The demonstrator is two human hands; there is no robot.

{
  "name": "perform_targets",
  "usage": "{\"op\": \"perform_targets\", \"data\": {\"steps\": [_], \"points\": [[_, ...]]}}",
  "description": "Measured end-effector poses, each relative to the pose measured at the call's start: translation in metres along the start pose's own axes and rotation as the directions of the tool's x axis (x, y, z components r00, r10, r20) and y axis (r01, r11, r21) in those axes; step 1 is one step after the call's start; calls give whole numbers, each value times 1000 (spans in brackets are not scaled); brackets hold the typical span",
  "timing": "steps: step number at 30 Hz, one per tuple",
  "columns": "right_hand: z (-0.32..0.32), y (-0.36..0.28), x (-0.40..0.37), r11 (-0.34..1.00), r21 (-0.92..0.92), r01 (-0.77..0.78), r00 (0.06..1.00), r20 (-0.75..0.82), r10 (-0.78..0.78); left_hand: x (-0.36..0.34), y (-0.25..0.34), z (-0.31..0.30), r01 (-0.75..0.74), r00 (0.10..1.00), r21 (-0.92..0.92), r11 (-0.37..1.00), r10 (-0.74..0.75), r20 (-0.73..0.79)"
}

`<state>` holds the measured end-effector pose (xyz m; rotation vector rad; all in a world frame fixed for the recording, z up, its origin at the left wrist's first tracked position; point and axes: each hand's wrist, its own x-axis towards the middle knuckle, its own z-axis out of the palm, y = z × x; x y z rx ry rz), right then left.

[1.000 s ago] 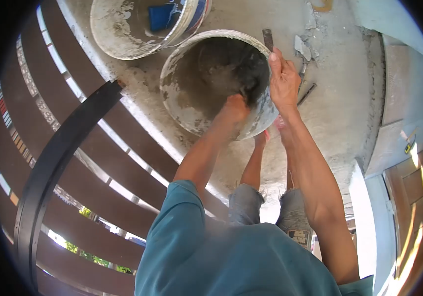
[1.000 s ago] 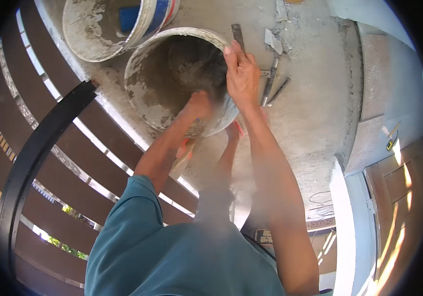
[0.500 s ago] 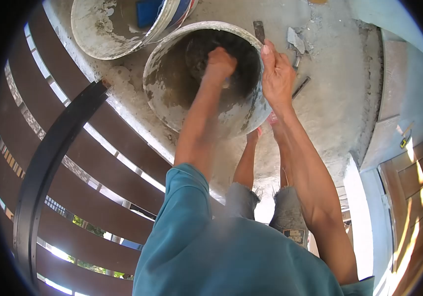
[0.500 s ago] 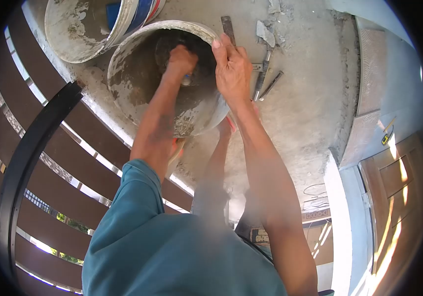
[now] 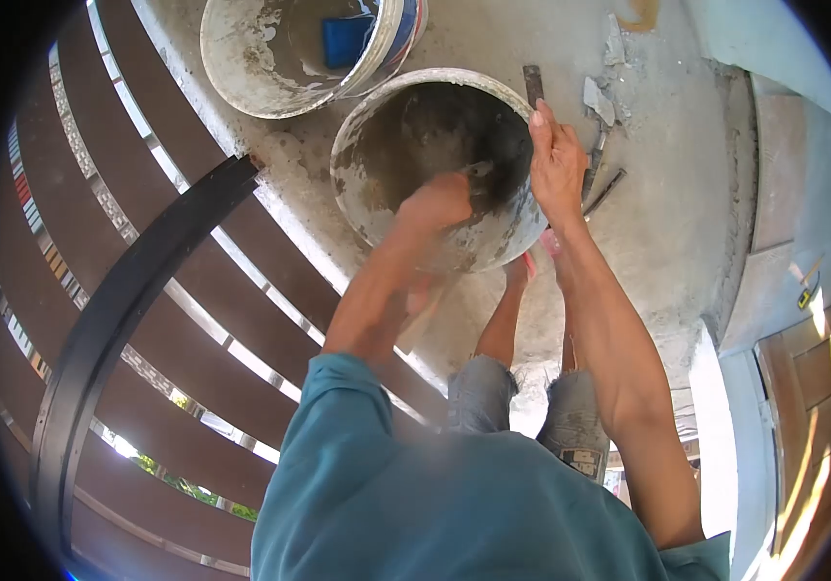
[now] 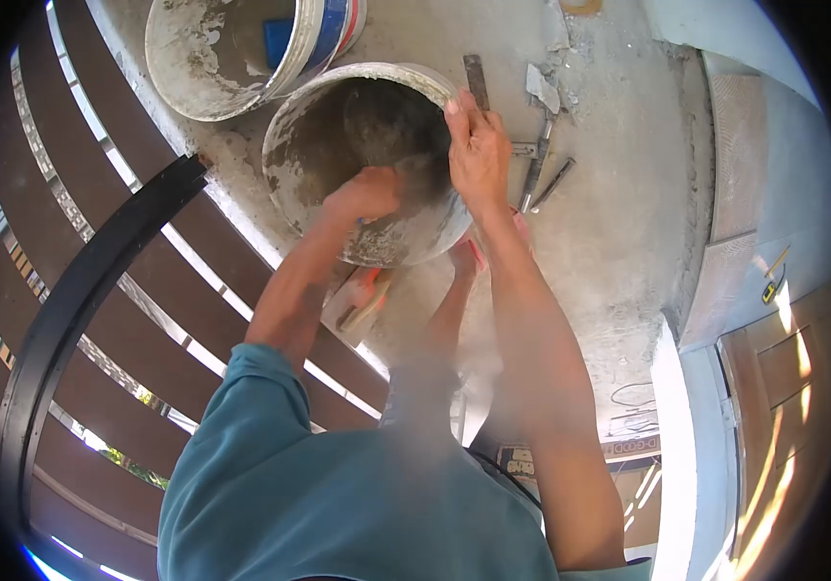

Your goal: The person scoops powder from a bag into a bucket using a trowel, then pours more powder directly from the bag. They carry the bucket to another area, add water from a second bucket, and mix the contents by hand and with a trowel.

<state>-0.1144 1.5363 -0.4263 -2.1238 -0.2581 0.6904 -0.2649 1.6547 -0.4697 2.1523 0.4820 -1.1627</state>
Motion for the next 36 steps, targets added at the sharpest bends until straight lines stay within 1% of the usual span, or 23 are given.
{"op": "perform_targets", "data": {"steps": [1, 3, 4, 6, 7, 10, 12, 13, 16, 18, 20, 21, 22, 23, 26, 29, 32, 33, 36], "points": [[-2, 2, -2, 1000, -5, -25, 1000, 0, 25, -9, -7, 1, 0, 1000, -60, 998, 0, -2], [1, -1, -2, 998, 2, -66, 998, 6, 66, 4, -22, 6, 84, 988, -139, 987, -100, -116], [4, 2, -2, 999, 7, -41, 999, -1, 41, 22, -22, 4, 96, 974, -186, 978, -131, -185], [5, 12, 1, 1000, -21, 22, 999, -28, -23, 59, -9, 5, 158, 939, -266, 951, -228, -257], [3, 7, 1, 999, 1, 35, 999, -20, -35, 70, -3, 7, 196, 916, -309, 931, -286, -281], [3, 2, -1, 1000, 24, 19, 1000, -20, -18, 70, 29, 43, 246, 908, -388, 888, -351, -228], [1, -1, -7, 999, -4, -34, 999, 13, 35, 51, 35, 49, 170, 960, -263, 950, -220, -174], [1, 1, -6, 999, -16, -35, 999, 19, 35, 40, 35, 37, 122, 976, -186, 975, -153, -158], [3, 1, -2, 999, -11, -51, 999, 18, 51, 6, 36, -9, 188, 979, -61, 980, -182, 95], [3, -2, -1, 999, -19, -47, 999, 4, 47, 5, 17, -4, 177, 984, -84, 981, -178, 3], [2, -2, -1, 999, -13, -38, 999, 0, 38, 19, 12, 8, 171, 982, -118, 978, -179, -55], [2, -4, 0, 999, -5, -40, 999, 2, 40, 20, 22, -12, 184, 977, -137, 973, -196, -81], [2, -1, -2, 999, -3, -47, 999, 4, 47, 25, 31, -18, 193, 972, -159, 968, -210, -101], [3, 6, -1, 1000, 15, -20, 1000, -7, 20, 44, 34, -15, 171, 971, -160, 972, -194, -139], [3, 4, 1, 999, 11, -50, 999, 17, 49, 75, 40, 24, 99, 976, -104, 990, -117, -184], [-2, -1, -2, 999, -33, -2, 999, 41, 4, 56, 17, 60, 60, 992, -9, 998, -61, -107], [3, 5, 0, 1000, -7, -14, 1000, -11, 14, 16, 19, 35, 127, 991, 146, 981, -133, 33], [0, 1, -1, 999, 1, -46, 999, 3, 46, 4, 20, 15, 90, 990, 147, 985, -104, 92], [-3, 0, 0, 1000, -12, -18, 999, 27, 19, -28, -4, -17, 24, 998, -14, 1000, -24, 58]]}}
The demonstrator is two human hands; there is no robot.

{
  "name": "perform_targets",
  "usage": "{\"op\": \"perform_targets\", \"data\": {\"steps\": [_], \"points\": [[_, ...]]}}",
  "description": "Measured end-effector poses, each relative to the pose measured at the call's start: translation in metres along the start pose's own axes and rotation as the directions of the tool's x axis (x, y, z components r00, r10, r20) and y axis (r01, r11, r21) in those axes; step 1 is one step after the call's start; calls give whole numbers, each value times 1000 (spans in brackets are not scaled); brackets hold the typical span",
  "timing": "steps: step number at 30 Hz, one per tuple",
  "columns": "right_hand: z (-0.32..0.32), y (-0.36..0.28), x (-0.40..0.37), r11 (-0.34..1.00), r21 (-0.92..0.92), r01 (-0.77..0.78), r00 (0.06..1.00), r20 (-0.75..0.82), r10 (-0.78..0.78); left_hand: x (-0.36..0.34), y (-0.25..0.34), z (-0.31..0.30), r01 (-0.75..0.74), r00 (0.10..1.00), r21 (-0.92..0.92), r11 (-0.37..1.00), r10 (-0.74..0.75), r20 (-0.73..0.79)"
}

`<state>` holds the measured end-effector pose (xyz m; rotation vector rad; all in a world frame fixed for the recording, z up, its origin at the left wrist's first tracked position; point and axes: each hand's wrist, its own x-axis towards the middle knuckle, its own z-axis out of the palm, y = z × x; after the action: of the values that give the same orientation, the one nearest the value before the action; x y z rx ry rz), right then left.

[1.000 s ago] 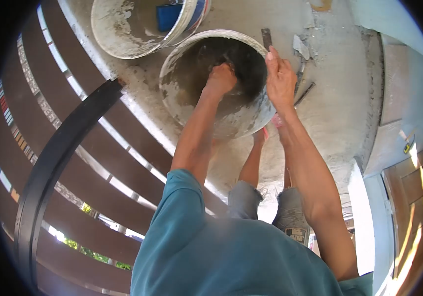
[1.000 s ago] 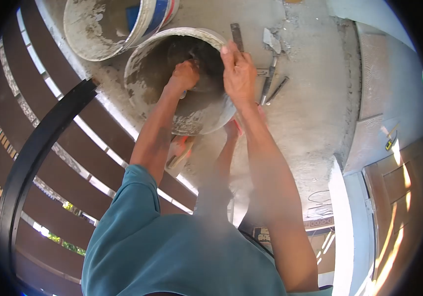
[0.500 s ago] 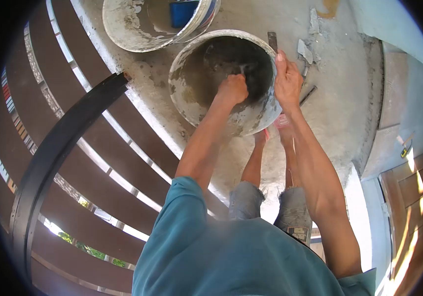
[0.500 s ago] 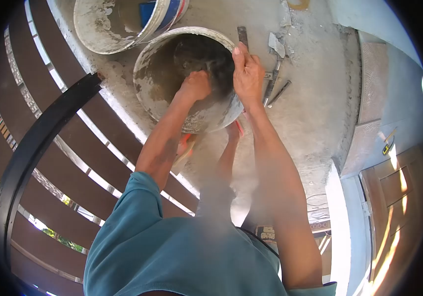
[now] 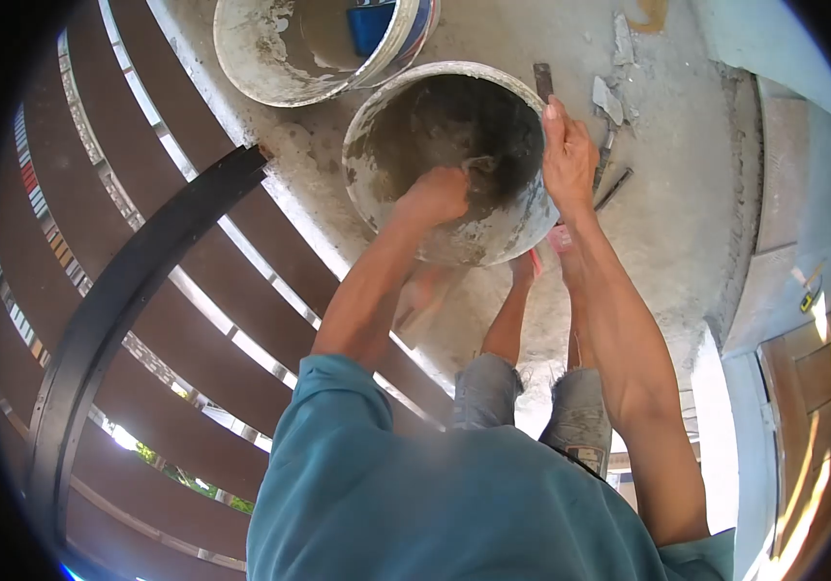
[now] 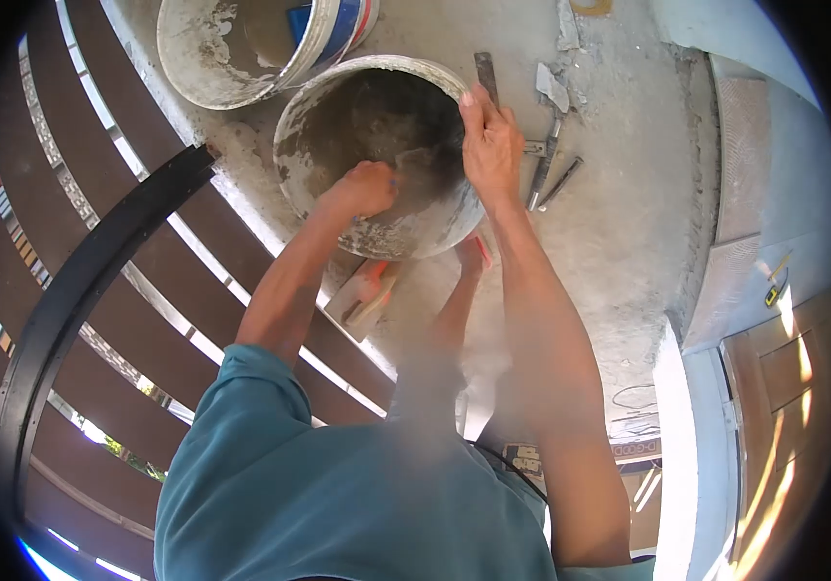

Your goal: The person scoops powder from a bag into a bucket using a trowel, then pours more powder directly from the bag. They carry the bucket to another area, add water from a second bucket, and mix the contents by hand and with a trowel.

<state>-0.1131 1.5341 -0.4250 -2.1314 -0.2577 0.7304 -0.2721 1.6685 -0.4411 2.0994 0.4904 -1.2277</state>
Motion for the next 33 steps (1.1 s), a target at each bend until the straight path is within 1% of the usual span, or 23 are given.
{"op": "perform_targets", "data": {"steps": [3, 6, 9, 12, 13, 14, 15, 16, 17, 18, 19, 21, 23, 24, 25, 26, 28, 29, 30, 31, 33], "points": [[2, 0, 1, 997, -4, -76, 997, 7, 76, -29, -14, -15, 119, 973, 59, 991, -104, -205], [1, 1, -1, 1000, 14, -23, 1000, -10, 23, -5, -38, -27, 272, 928, 147, 951, -218, -302], [6, 3, -4, 1000, 1, -11, 999, -38, 11, 26, -12, -27, 276, 917, 383, 881, -122, -379], [4, 3, 4, 1000, -11, 28, 999, -46, -29, 77, 6, -6, 411, 841, 423, 807, -157, -517], [5, 2, 3, 1000, 0, 20, 999, -44, -20, 89, -5, 4, 403, 846, 397, 825, -169, -506], [4, 1, -1, 1000, 10, 4, 999, -35, -4, 99, -19, 14, 395, 853, 372, 840, -185, -488], [4, 0, -2, 999, 46, -13, 999, -51, 15, 100, -20, 12, 387, 858, 351, 853, -193, -475], [5, 1, -1, 999, 33, -20, 998, -57, 22, 95, -22, 11, 397, 852, 184, 899, -286, -437], [6, 3, -3, 999, 27, -33, 998, -49, 34, 82, -28, 11, 421, 842, 11, 907, -386, -378], [6, 2, -2, 999, 21, -35, 998, -52, 36, 68, -28, 4, 437, 826, -162, 885, -466, -317], [5, 1, -2, 997, 60, -45, 998, -31, 47, 66, -32, 10, 406, 861, -57, 912, -402, -312], [5, 2, -2, 996, 74, -52, 997, -46, 56, 65, -51, 47, 328, 922, 149, 933, -282, -264], [9, 4, -2, 995, 83, -55, 997, -46, 59, 69, -62, 67, 165, 986, 326, 931, -156, -53], [8, 6, -2, 996, 78, -51, 998, -42, 55, 65, -53, 63, 41, 996, 402, 915, -72, 62], [8, 7, -1, 996, 75, -46, 998, -43, 49, 59, -40, 54, -93, 984, 452, 887, 14, 176], [7, 6, 0, 995, 79, -56, 998, -35, 58, 50, -23, 48, -250, 951, 490, 835, 115, 288], [7, 3, -2, 993, 88, -73, 997, -16, 75, 48, -4, 66, -185, 977, 397, 899, 125, 171], [6, 4, -3, 995, 79, -61, 998, -20, 63, 42, 18, 61, 226, 974, -176, 958, -217, 66], [5, 6, -2, 997, 68, -44, 999, -27, 46, 42, 39, 52, 478, 836, -690, 544, -523, 167], [7, 5, 0, 997, 66, -26, 999, -35, 29, 55, 41, 57, 416, 877, -752, 512, -445, 183], [8, 2, 0, 999, 39, -37, 999, -20, 37, 89, 24, 99, 305, 941, -856, 418, -269, 204]]}}
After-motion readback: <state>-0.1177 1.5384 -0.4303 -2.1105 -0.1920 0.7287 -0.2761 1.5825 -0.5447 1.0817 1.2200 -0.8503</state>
